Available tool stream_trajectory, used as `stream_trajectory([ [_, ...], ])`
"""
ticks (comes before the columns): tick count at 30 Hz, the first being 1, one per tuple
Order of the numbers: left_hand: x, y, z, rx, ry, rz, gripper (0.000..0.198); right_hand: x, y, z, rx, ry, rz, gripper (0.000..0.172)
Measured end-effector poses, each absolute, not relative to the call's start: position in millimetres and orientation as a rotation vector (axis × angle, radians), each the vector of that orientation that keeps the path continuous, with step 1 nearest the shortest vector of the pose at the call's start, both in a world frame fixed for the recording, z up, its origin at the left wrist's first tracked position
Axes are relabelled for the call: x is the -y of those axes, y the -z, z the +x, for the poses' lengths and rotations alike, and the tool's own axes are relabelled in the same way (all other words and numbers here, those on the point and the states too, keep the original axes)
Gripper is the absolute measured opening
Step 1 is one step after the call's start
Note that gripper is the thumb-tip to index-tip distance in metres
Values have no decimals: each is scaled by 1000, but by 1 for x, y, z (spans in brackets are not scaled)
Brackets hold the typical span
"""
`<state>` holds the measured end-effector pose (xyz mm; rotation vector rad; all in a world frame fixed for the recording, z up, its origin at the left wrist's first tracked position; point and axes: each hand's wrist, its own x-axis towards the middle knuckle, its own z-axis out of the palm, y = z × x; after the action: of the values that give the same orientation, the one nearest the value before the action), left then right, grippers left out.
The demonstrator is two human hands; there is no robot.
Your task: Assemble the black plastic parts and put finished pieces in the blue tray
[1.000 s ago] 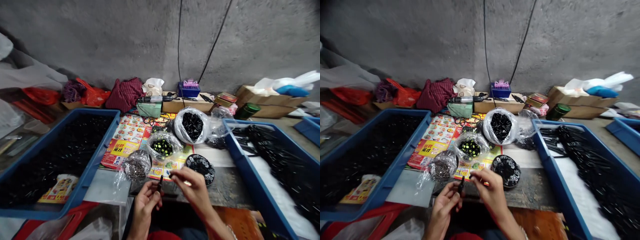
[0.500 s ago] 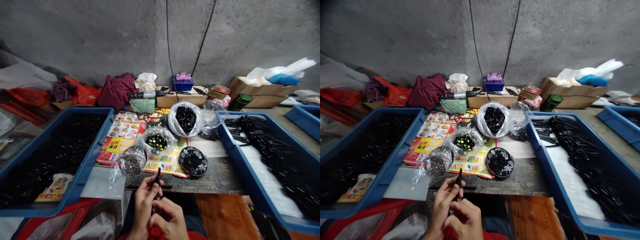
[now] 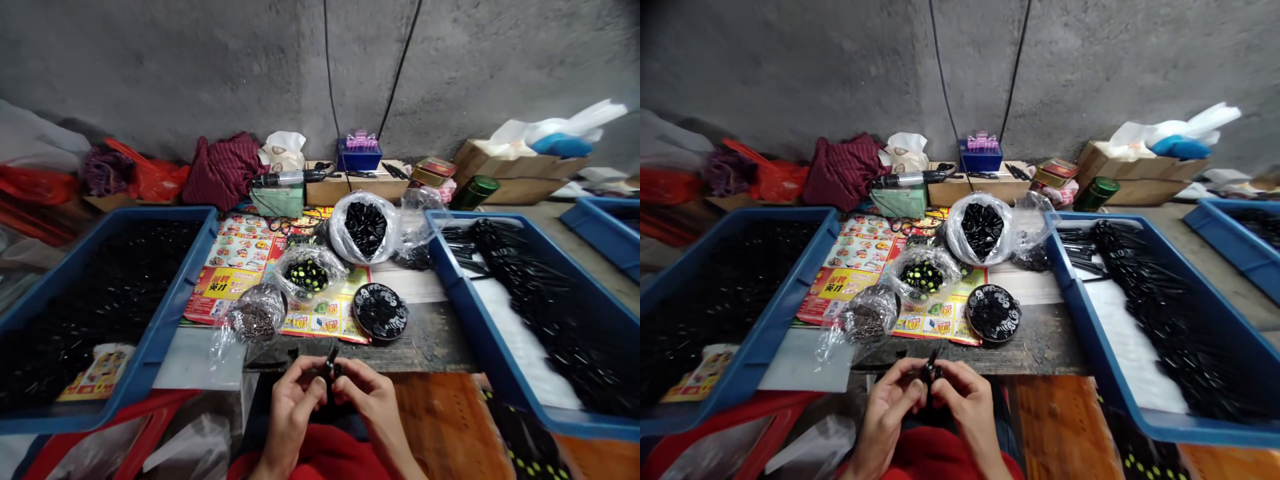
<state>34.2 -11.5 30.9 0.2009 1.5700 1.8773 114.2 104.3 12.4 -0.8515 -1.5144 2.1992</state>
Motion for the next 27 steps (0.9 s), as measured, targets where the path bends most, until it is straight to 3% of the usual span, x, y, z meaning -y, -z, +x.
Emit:
stream_trajectory([
  [18, 9, -29, 38, -1626, -1899, 368, 17, -95, -16, 115, 1523, -2038, -855, 17],
  [27, 9, -25, 41, -1619, -1905, 312, 19, -97, -16, 118, 1862, -1525, -610, 18],
])
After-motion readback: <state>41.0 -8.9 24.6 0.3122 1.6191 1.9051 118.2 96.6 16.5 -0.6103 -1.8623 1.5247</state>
